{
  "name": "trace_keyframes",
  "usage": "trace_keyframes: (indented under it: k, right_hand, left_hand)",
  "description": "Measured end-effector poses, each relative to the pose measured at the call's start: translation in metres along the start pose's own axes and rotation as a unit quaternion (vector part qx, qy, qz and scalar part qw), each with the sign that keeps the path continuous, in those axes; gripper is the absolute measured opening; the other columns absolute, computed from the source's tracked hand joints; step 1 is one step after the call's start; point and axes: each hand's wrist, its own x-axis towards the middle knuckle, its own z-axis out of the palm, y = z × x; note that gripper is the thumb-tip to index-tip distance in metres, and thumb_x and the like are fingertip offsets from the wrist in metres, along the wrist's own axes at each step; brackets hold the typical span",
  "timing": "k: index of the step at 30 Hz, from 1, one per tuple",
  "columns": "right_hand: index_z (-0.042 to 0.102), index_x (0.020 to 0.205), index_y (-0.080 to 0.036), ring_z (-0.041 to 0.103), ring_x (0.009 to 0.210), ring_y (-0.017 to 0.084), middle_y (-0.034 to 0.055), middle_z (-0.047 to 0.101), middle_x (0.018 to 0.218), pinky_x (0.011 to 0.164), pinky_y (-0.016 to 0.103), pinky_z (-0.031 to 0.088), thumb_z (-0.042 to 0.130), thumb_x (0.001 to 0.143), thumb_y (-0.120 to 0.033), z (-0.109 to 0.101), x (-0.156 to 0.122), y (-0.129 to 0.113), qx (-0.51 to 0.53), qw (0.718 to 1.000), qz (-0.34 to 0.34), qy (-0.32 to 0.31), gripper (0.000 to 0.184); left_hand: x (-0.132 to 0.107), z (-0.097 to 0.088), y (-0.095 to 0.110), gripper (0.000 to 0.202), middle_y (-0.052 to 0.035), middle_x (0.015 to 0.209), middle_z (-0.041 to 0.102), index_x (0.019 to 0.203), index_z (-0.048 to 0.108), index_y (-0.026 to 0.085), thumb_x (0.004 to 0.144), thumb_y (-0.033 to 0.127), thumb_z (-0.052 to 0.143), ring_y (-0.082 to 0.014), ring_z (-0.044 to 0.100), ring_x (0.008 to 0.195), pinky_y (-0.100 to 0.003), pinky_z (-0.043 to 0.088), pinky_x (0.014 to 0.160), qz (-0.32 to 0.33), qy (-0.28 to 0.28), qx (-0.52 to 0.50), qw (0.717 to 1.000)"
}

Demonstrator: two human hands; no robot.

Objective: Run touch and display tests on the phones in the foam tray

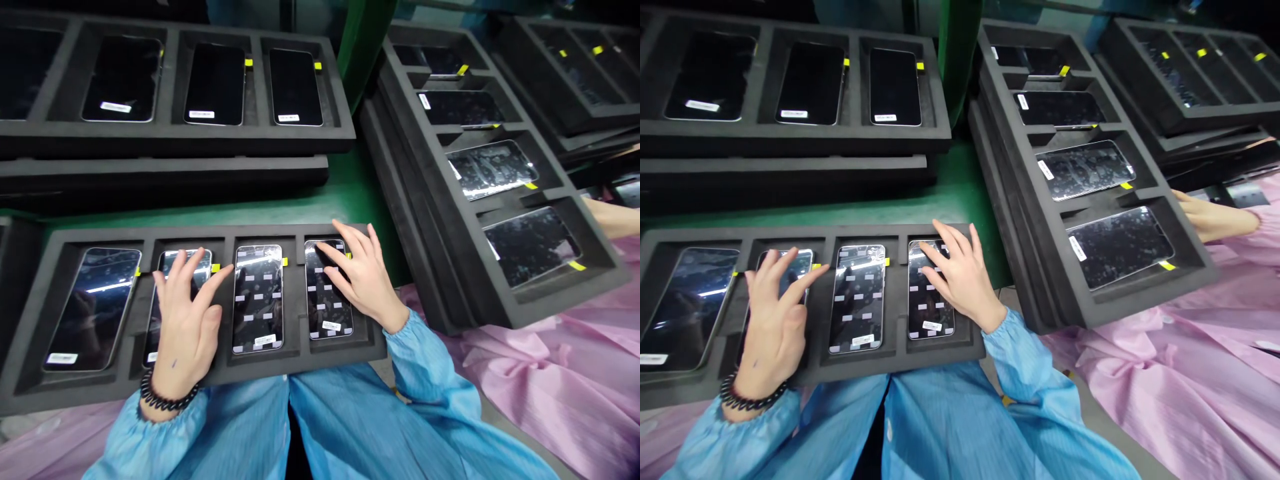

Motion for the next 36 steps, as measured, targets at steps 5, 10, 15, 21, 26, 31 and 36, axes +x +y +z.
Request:
trace_keyframes:
  k: [5,10,15,21,26,31,36]
  right_hand:
    - [0.062,0.136,-0.023,0.042,0.144,0.032,0.0136,0.045,0.159,0.124,0.066,0.022,0.042,0.105,-0.039,-0.003,-0.016,0.005,0.006,0.998,0.056,0.012,0.040]
    - [0.057,0.141,-0.025,0.042,0.144,0.030,0.0121,0.044,0.159,0.125,0.065,0.022,0.041,0.105,-0.038,-0.005,-0.033,0.009,0.031,0.996,0.080,0.024,0.041]
    - [0.068,0.127,-0.027,0.045,0.141,0.030,0.0098,0.046,0.158,0.125,0.064,0.022,0.046,0.103,-0.034,-0.008,-0.044,0.004,0.039,0.998,0.037,0.018,0.032]
    - [0.065,0.131,-0.022,0.046,0.141,0.030,0.0155,0.048,0.156,0.123,0.066,0.026,0.048,0.103,-0.035,-0.006,-0.035,-0.005,0.043,0.999,-0.031,0.007,0.035]
    - [0.064,0.133,-0.021,0.048,0.139,0.030,0.0168,0.050,0.154,0.121,0.066,0.029,0.048,0.103,-0.033,-0.004,-0.030,-0.006,0.039,0.998,-0.048,0.012,0.035]
    - [0.066,0.128,-0.020,0.051,0.135,0.029,0.0157,0.054,0.150,0.121,0.063,0.031,0.049,0.103,-0.030,-0.004,-0.033,-0.003,0.042,0.997,-0.039,0.048,0.032]
    - [0.075,0.112,-0.023,0.052,0.133,0.026,0.0136,0.057,0.146,0.122,0.060,0.029,0.052,0.101,-0.028,-0.007,-0.039,-0.002,0.067,0.993,-0.057,0.082,0.025]
  left_hand:
    - [0.000,0.000,0.001,0.056,-0.0034,0.169,0.016,0.156,0.029,0.039,0.102,0.026,0.027,-0.0380,0.009,0.159,-0.078,0.006,0.124,0.000,-0.010,0.000,1.000]
    - [0.000,0.001,-0.001,0.054,-0.0065,0.169,0.019,0.153,0.040,0.030,0.101,0.029,0.027,-0.0414,0.013,0.157,-0.078,0.009,0.124,0.002,0.003,0.009,1.000]
    - [-0.001,0.003,-0.004,0.055,0.0036,0.171,0.012,0.154,0.036,0.036,0.100,0.033,0.026,-0.0456,0.014,0.156,-0.075,0.008,0.125,0.009,-0.002,0.002,1.000]
    - [0.003,0.001,0.001,0.049,-0.0099,0.168,0.023,0.145,0.051,0.026,0.100,0.026,0.031,-0.0422,0.014,0.157,-0.077,0.009,0.124,0.019,0.006,0.019,1.000]
    - [0.022,-0.011,0.007,0.046,-0.0143,0.171,0.014,0.145,0.051,0.022,0.101,0.030,0.039,-0.0423,0.009,0.158,-0.077,0.008,0.123,0.067,-0.034,0.097,0.992]
    - [0.035,-0.012,0.001,0.045,-0.0172,0.169,0.018,0.141,0.057,0.019,0.101,0.034,0.042,-0.0431,0.013,0.157,-0.078,0.008,0.121,0.069,-0.048,0.156,0.984]
    - [0.038,-0.007,0.002,0.047,-0.0166,0.170,0.015,0.144,0.053,0.019,0.102,0.035,0.040,-0.0413,0.012,0.158,-0.074,0.006,0.123,0.075,-0.072,0.155,0.982]
